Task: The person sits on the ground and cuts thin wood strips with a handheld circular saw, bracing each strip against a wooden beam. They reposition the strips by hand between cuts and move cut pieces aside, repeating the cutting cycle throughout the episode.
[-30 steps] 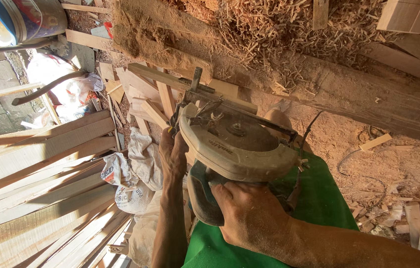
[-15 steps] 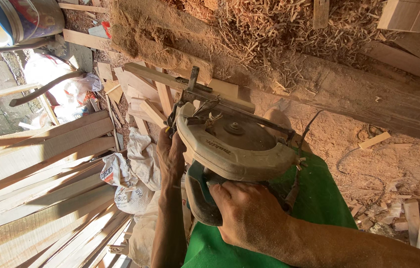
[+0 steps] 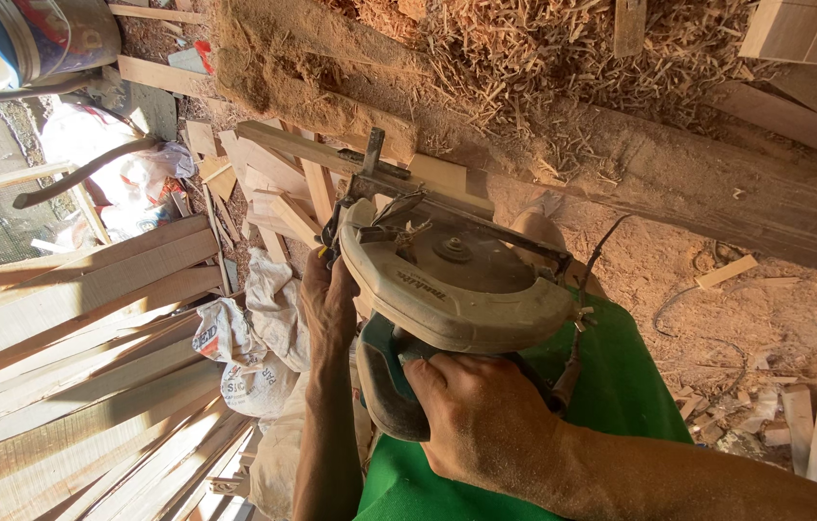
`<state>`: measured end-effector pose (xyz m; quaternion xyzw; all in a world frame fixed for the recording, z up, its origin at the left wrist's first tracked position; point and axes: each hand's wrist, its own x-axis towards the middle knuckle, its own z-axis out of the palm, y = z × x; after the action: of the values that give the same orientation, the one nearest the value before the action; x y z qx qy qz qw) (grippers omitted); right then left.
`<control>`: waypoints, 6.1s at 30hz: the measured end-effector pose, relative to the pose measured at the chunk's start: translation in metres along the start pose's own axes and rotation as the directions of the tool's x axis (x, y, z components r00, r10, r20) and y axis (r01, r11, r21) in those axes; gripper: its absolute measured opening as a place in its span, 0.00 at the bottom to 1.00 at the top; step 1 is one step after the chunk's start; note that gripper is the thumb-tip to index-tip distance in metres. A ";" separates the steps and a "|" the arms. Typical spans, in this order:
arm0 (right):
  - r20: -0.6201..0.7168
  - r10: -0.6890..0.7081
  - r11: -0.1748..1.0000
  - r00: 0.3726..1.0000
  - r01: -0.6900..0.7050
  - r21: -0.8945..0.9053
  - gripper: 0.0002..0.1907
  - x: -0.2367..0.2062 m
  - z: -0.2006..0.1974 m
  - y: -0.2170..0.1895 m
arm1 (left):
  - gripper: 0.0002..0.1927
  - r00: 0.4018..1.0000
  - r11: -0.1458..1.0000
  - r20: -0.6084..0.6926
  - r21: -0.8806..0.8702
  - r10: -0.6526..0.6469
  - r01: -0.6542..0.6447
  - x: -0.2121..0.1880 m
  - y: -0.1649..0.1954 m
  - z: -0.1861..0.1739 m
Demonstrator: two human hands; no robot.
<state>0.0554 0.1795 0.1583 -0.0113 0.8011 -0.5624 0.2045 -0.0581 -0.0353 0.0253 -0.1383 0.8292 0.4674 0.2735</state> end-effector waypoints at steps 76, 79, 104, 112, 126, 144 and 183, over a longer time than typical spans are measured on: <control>-0.084 -0.383 0.924 0.920 0.382 -0.018 0.32 0.080 0.032 -0.007 | 0.23 0.891 0.930 -0.330 0.296 0.312 -0.217 -0.008 0.066 -0.122; -0.082 -0.446 0.895 0.891 0.446 -0.018 0.31 0.048 0.041 -0.010 | 0.19 0.821 0.943 -0.475 0.255 0.316 -0.215 -0.049 0.050 -0.126; -0.162 0.174 0.968 0.971 -0.199 -0.153 0.30 -0.117 -0.028 0.067 | 0.18 0.984 0.971 -0.041 -0.161 0.173 -0.177 -0.054 -0.028 0.113; -0.176 0.028 0.988 0.984 -0.054 -0.142 0.29 -0.094 -0.019 0.067 | 0.17 0.990 0.967 -0.060 -0.216 0.128 -0.138 -0.047 -0.037 0.098; -0.094 -0.010 0.992 0.996 -0.002 -0.124 0.31 -0.067 -0.014 0.053 | 0.16 0.986 0.983 0.002 -0.072 0.168 -0.167 -0.037 -0.024 0.062; -0.122 -0.046 0.997 0.992 0.037 -0.075 0.12 -0.044 0.003 0.044 | 0.11 0.967 0.953 0.009 -0.170 0.255 -0.250 -0.003 -0.062 0.022; -0.011 -0.131 0.991 0.991 0.130 -0.027 0.13 -0.005 0.004 0.037 | 0.13 0.979 0.981 -0.070 0.008 0.192 -0.191 0.010 -0.041 -0.005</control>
<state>0.0693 0.1914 0.1252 -0.0627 0.8074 -0.5639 0.1619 -0.0482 -0.0612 -0.0073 -0.0741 0.8481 0.4859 0.1979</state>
